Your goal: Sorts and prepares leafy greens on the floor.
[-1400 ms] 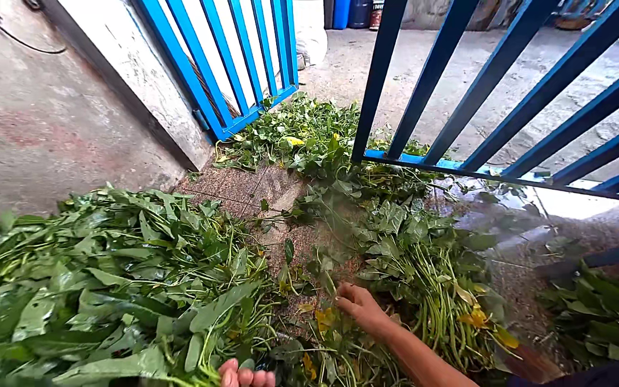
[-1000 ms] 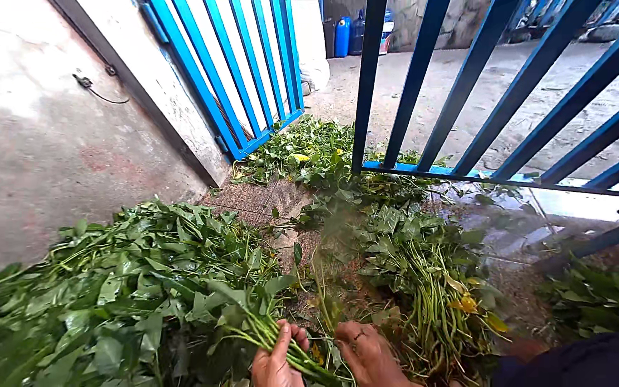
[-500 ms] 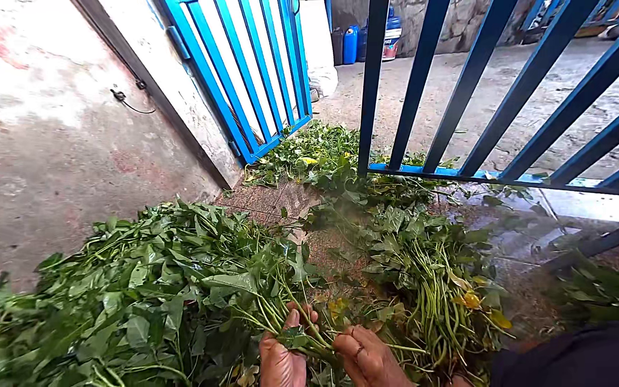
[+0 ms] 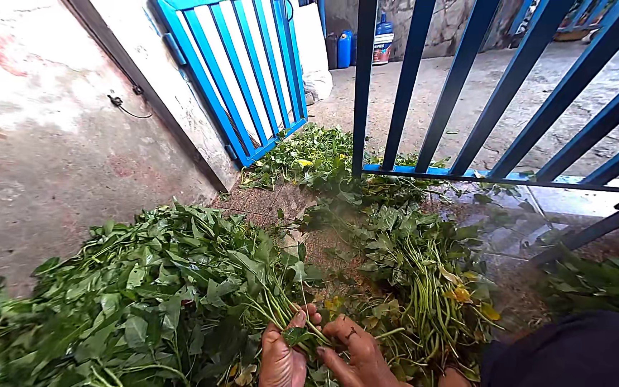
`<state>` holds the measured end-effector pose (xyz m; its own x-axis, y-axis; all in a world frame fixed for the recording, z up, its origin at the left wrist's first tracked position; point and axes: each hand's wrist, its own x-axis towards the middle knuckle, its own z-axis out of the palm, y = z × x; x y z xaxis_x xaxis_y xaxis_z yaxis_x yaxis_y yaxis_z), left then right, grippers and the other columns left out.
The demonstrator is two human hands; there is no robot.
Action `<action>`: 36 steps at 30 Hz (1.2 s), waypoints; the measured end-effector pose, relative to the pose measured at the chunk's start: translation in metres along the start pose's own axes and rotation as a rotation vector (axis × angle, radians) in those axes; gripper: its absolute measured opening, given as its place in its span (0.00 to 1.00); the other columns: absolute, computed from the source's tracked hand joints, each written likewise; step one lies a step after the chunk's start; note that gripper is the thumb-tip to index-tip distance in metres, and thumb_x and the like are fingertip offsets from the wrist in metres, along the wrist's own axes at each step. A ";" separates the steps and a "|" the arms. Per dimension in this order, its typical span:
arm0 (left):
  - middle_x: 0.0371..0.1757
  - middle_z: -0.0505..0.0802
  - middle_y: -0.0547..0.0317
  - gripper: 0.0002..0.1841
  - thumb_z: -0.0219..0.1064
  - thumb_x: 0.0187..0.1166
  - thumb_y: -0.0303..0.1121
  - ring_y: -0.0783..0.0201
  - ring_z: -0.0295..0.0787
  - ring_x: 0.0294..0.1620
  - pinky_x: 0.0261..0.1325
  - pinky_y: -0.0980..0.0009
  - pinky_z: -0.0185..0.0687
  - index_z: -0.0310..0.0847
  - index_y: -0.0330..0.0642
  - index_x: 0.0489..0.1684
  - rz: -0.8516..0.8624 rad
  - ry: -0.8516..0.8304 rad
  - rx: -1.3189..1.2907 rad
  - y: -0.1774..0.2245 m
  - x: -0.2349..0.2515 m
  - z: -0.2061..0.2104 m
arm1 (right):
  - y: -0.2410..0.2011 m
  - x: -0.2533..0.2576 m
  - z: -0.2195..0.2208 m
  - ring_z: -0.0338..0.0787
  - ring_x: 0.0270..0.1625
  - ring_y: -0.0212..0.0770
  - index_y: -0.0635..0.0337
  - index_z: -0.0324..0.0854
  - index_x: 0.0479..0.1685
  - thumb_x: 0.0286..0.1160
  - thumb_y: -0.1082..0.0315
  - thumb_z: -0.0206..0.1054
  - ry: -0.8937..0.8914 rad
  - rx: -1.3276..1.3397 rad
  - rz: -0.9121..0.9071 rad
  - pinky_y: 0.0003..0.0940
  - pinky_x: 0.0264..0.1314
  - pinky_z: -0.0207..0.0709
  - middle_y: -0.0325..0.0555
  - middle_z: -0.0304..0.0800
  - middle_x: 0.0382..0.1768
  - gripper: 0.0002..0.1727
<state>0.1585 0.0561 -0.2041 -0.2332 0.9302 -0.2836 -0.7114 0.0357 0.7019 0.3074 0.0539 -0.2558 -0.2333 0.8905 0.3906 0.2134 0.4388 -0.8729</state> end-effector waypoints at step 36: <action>0.30 0.93 0.47 0.04 0.58 0.86 0.18 0.56 0.94 0.26 0.30 0.64 0.94 0.76 0.26 0.49 0.355 0.404 0.239 0.020 0.003 0.012 | 0.022 -0.034 -0.057 0.89 0.57 0.50 0.60 0.82 0.37 0.87 0.61 0.51 -0.369 -0.419 -0.133 0.51 0.73 0.74 0.52 0.89 0.43 0.17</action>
<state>0.1510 0.0641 -0.1832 -0.6973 0.6891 -0.1975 -0.3851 -0.1277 0.9140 0.3736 0.0403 -0.2713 -0.5838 0.7564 0.2951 0.5000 0.6213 -0.6033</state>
